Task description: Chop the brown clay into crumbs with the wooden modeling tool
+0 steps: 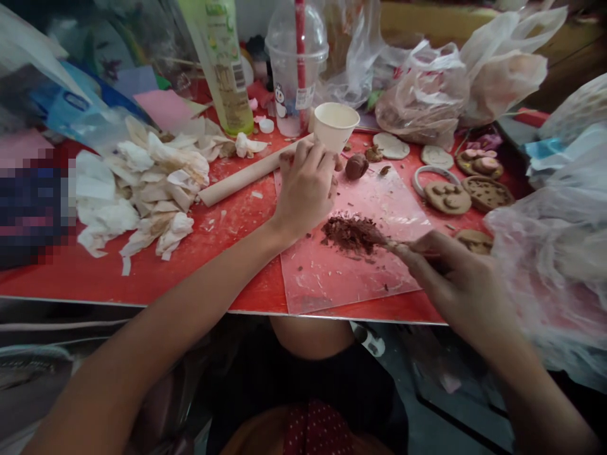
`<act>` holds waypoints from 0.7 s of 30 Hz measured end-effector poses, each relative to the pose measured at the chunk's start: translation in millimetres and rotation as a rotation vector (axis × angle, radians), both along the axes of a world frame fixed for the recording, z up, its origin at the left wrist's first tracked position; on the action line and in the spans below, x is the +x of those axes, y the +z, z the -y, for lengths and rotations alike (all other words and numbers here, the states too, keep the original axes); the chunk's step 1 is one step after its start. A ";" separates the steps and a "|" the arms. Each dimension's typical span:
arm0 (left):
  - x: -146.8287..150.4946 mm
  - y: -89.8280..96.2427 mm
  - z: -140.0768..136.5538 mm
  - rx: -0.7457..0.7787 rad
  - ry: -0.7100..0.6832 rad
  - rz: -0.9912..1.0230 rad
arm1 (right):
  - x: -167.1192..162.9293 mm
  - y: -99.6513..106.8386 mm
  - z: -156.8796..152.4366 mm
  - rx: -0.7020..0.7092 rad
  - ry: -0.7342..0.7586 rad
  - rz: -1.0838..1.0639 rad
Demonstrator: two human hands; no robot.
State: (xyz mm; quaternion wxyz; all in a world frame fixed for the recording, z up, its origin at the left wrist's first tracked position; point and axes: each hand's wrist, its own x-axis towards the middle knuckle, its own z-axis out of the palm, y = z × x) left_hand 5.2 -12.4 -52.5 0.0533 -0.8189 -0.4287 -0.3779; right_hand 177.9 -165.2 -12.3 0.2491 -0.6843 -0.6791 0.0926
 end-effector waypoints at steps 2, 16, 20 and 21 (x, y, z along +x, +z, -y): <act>0.1 0.0 -0.2 -0.007 0.002 0.001 | -4.7 -5.2 -6.3 -0.037 0.046 0.070; 1.0 1.5 1.2 -0.060 -0.015 0.040 | 9.2 -2.0 12.4 -0.143 0.006 -0.026; 0.7 2.6 0.2 -0.088 -0.007 0.044 | -1.7 -2.1 3.1 -0.081 -0.018 -0.081; 0.6 2.8 0.1 -0.093 -0.005 0.040 | -6.5 -3.3 -0.7 -0.078 0.001 -0.084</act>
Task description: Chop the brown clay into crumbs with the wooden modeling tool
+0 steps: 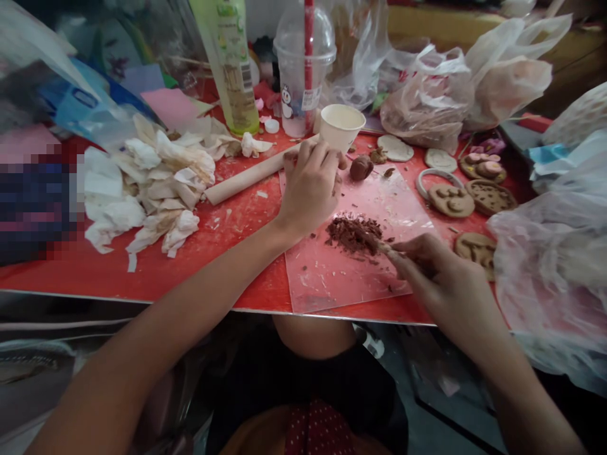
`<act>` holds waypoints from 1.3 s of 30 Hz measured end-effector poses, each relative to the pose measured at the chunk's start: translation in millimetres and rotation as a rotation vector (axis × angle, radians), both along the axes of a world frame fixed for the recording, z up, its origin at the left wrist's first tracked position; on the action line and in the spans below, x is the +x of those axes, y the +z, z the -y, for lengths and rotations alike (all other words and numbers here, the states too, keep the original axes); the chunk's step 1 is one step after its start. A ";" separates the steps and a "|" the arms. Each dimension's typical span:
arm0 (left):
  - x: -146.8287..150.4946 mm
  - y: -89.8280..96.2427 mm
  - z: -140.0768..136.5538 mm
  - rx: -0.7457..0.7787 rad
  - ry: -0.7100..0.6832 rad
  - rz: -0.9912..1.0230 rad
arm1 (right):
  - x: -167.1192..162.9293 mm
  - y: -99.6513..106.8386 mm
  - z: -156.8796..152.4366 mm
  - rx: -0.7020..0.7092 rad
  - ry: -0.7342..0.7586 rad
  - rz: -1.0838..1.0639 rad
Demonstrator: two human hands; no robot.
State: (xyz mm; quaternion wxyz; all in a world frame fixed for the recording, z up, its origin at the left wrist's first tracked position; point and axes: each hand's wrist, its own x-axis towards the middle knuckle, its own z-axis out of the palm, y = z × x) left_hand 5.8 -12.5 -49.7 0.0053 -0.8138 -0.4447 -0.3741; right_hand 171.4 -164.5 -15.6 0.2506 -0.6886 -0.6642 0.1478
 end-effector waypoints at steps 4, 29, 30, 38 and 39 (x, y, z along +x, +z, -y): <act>-0.4 0.3 0.1 0.019 -0.001 -0.004 | -17.0 -5.6 -13.2 0.037 0.093 0.118; -0.8 -1.7 -1.9 0.010 -0.014 0.033 | -20.7 -8.1 -13.4 -0.005 0.061 0.277; -0.6 -2.0 -2.7 0.007 -0.015 0.031 | -19.9 -10.2 -13.2 0.008 0.072 0.331; -0.3 -1.3 -3.2 -0.018 -0.001 0.016 | -1.5 -8.5 14.8 -0.072 0.027 0.382; -0.5 -0.6 -2.1 -0.023 0.003 0.012 | 2.0 -6.1 18.0 -0.095 0.019 0.328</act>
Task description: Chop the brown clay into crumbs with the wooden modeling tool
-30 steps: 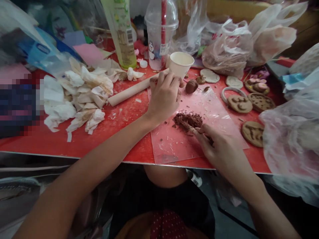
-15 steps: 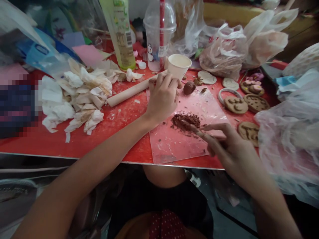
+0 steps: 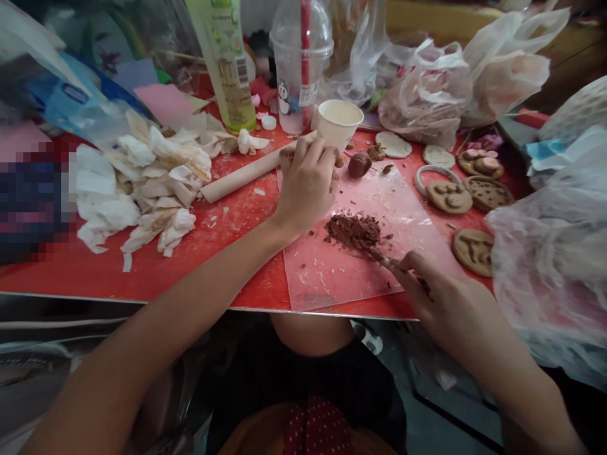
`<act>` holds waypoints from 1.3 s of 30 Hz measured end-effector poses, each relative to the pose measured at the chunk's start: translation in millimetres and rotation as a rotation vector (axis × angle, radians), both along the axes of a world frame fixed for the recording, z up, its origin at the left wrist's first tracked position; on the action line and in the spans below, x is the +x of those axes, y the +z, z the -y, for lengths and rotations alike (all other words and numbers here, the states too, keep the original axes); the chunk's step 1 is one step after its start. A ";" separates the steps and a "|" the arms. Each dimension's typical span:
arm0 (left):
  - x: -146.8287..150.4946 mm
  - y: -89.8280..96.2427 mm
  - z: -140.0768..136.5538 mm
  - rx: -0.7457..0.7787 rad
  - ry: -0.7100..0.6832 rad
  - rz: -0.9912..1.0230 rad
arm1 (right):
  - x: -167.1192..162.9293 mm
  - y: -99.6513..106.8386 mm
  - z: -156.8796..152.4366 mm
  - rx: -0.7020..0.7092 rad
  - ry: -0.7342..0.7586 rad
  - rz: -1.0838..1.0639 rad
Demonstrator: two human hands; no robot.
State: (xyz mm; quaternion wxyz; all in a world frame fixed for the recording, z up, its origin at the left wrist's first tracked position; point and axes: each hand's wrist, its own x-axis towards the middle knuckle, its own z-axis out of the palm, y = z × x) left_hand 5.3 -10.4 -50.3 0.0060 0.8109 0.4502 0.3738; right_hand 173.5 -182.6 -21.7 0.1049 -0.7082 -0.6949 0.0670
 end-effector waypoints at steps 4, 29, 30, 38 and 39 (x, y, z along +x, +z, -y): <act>0.0 0.1 1.3 -0.001 0.004 -0.027 | 20.9 11.4 9.2 0.027 -0.154 -0.232; 4.8 -4.9 -6.9 0.058 -0.051 0.114 | 51.6 -5.7 -56.7 -0.113 -0.012 -0.712; 5.1 -5.5 -7.8 0.061 -0.057 0.126 | 52.0 -7.4 -56.4 -0.101 -0.004 -0.716; 6.3 -5.7 -10.6 0.063 -0.055 0.116 | 39.3 -13.3 -54.7 -0.048 -0.040 -0.869; 5.6 -4.9 -9.4 0.061 -0.037 0.110 | 35.6 -13.5 -54.9 -0.039 -0.033 -0.886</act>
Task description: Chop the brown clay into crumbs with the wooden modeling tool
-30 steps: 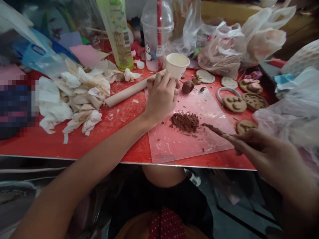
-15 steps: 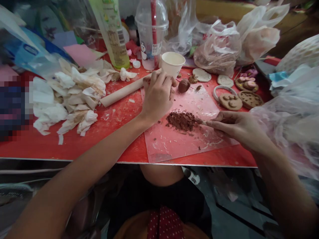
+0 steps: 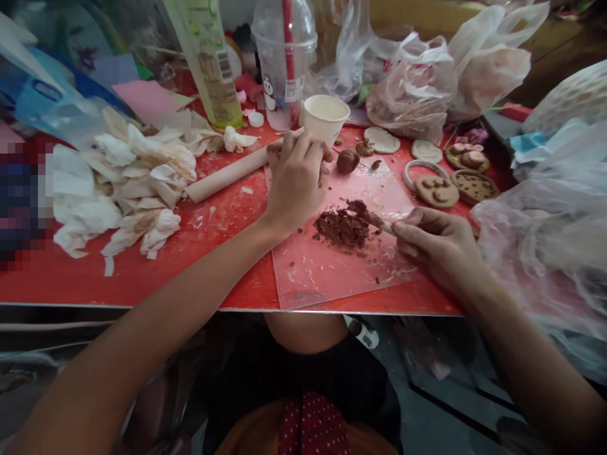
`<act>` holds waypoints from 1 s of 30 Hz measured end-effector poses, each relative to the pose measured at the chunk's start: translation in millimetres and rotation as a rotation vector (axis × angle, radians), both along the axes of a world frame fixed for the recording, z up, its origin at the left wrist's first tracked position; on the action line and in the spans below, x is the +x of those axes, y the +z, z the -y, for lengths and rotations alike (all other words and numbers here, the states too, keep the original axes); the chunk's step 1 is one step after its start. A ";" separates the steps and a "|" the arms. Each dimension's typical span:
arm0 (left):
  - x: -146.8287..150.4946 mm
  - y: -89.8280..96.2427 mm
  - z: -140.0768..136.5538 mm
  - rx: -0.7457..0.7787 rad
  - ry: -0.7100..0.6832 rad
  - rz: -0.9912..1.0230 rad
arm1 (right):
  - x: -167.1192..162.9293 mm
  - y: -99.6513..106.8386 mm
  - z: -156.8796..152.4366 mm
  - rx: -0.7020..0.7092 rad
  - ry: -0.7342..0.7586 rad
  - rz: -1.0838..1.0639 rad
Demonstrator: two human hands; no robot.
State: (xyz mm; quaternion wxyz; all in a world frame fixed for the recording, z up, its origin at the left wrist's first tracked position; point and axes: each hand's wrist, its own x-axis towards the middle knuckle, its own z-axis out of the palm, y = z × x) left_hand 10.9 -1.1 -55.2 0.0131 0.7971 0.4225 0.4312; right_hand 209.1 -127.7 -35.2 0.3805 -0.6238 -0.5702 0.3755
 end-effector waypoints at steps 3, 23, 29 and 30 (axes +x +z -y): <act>-1.9 1.8 2.8 -0.009 0.051 -0.004 | -6.8 -1.5 1.1 0.070 -0.024 0.011; -1.2 3.0 0.6 -0.086 0.061 -0.063 | -2.6 19.1 25.9 0.220 0.146 0.565; 0.6 -3.4 -6.2 0.015 0.065 -0.042 | -5.8 29.2 16.2 -0.129 0.071 0.370; 0.7 -3.4 -5.9 0.011 0.066 -0.038 | -5.9 30.2 15.6 -0.142 0.068 0.361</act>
